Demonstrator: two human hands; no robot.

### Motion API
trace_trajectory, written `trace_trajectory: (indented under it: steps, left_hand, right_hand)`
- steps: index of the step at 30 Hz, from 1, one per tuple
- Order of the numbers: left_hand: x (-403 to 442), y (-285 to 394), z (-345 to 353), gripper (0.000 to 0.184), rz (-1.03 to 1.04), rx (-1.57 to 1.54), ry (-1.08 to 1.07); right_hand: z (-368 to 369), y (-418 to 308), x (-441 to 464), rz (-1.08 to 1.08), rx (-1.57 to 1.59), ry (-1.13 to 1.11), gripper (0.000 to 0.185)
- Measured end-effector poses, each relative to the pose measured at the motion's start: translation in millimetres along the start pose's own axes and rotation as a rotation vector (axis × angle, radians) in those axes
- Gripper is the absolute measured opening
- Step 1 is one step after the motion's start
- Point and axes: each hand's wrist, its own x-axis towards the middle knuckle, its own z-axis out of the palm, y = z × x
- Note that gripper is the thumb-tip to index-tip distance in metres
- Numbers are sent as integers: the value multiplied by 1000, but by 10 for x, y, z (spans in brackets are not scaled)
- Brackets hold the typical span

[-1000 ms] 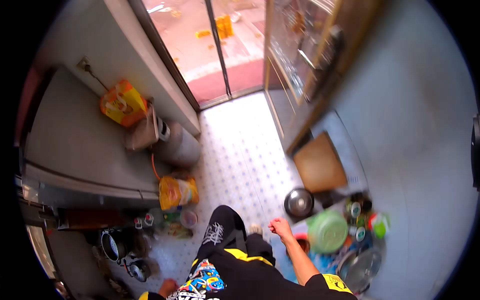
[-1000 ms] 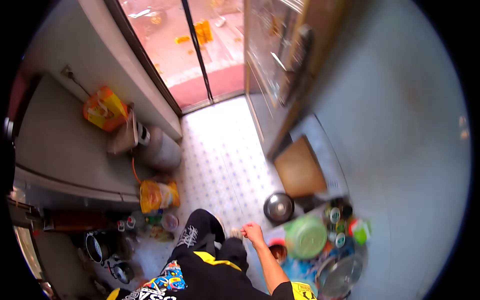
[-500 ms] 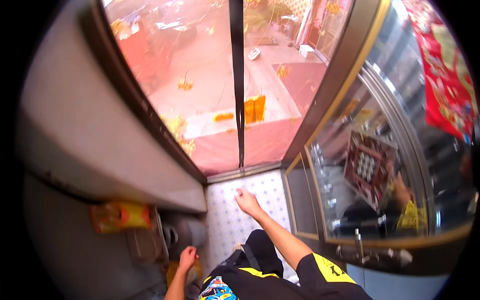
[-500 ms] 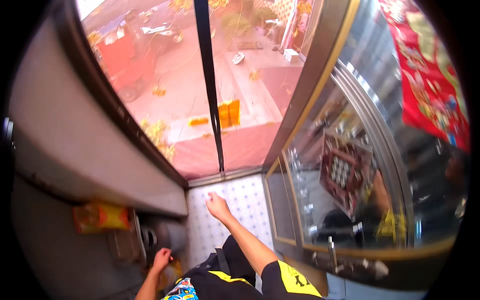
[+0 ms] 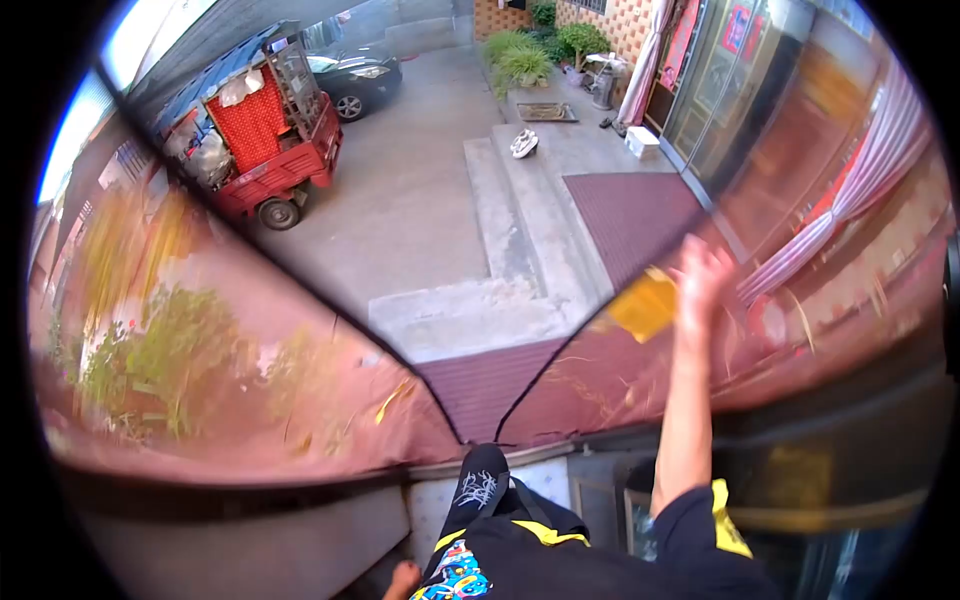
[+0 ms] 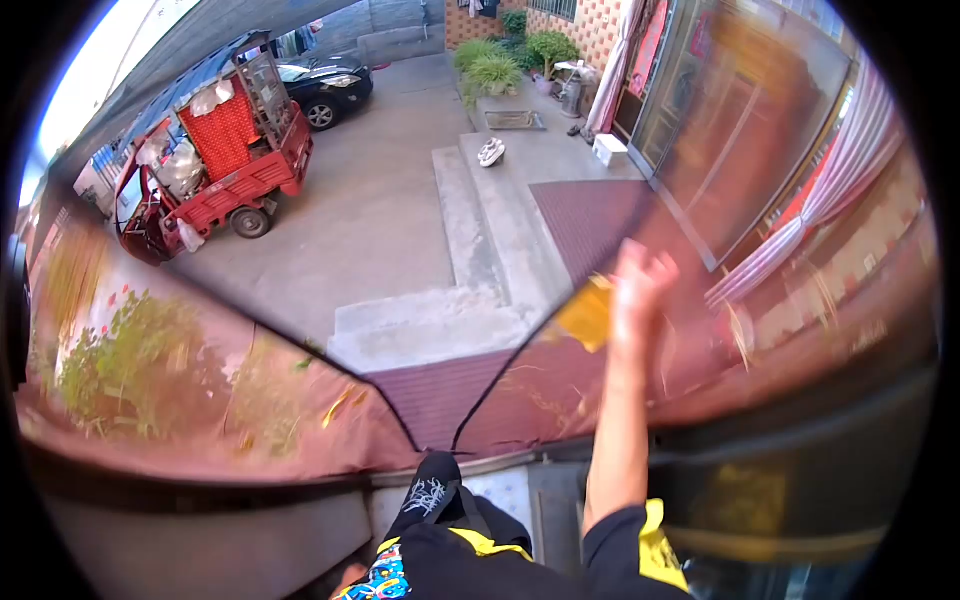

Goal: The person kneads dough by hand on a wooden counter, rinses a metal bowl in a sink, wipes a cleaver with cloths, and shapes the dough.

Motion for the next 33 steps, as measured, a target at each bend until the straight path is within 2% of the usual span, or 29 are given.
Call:
trace_trajectory:
  steps: [1,3,4,5,6,7,9,10,11,13,14,15,16,17,18,20,22,24,25,26,27,28,29,30,31,32,33]
  left_hand:
    - [84,178,-19,33,-28,9,-75]
    - [398,635,-149,33,-74,21,-191]
    - [628,896,-226,33,-80,32,-231]
    - [886,1211,-347,34,-77,47,-260]
    - [1189,1465,-404,34,-57,65,-280]
    - [1548,1774,-499,34,-33,85,-292]
    - [2364,2517,-712,34,27,124,-306]
    - [2828,2957,-873,34,81,158,-295]
    - [3340,3431,-1041,34,154,219,-276]
    - [4428,4532,-1485,35,405,466,-169]
    - [4945,5149,-1788,35,479,512,-63]
    - [5099,5879,-2168,35,280,143,125]
    - [5350,6563,-2630,34,323,51,65]
    - [5228,7295,-3153,34,415,49,83]
    - [5632,7824,-3342,30,514,165,239]
    - [5560,9047,-3967,33,588,36,227]
    - [5398,10066,-4212,30,700,-138,277]
    - [5003,10719,-4181,27,791,-318,205]
    - [4903,10990,-4116,25,826,-390,133]
    - [4905,11148,-3905,24,857,-338,80]
    - [4946,11248,-3631,23,888,-286,24]
    - [4959,11359,-3464,25,869,-245,-212]
    - [4819,11513,-3398,26,799,-291,-416]
    - [4885,11663,-3310,27,773,-300,-504]
    - [4966,11853,-3257,28,748,-307,-588]
    - [5096,12035,-3247,28,734,-305,-549]
    - [5306,12242,-3251,28,722,-302,-512]
  right_hand:
    - [-390,304,474,-116,85,49,13]
    - [-637,21,461,-301,227,528,12]
    - [-662,-178,272,-377,58,663,15]
    - [-692,-99,326,-515,-22,747,19]
    - [-640,-232,168,-534,-15,826,21]
    - [-652,-203,138,-698,-237,933,22]
    - [-729,32,456,-1199,-329,930,21]
    - [-727,65,608,-1301,-414,917,20]
    - [-481,4,716,-1142,-512,1168,19]
    - [-163,-78,1222,-1278,-473,1169,19]
    - [-178,-7,1462,-1180,-473,1196,20]
    - [-167,67,1746,-1087,-471,1211,21]
    - [37,55,2007,-897,-414,1136,23]
    - [48,141,2250,-732,-521,1017,24]
    - [162,272,2474,-623,-517,869,23]
    - [336,693,2906,-411,-471,624,20]
    - [317,1561,3316,-193,-371,417,17]
    - [445,2586,3533,52,-262,260,12]
    - [661,3007,3553,244,-234,300,9]
    - [837,3467,3503,403,-170,329,11]
    - [996,3808,3487,624,-252,201,15]
    - [1046,4260,3445,858,-362,111,15]
    - [1107,4603,3378,998,-361,53,12]
    - [932,5225,3256,1128,-321,2,11]
    - [1088,5140,3481,1064,-763,-416,14]
    - [1222,5311,3733,1017,-946,-639,14]
    - [1332,5557,4027,1026,-1006,-722,14]
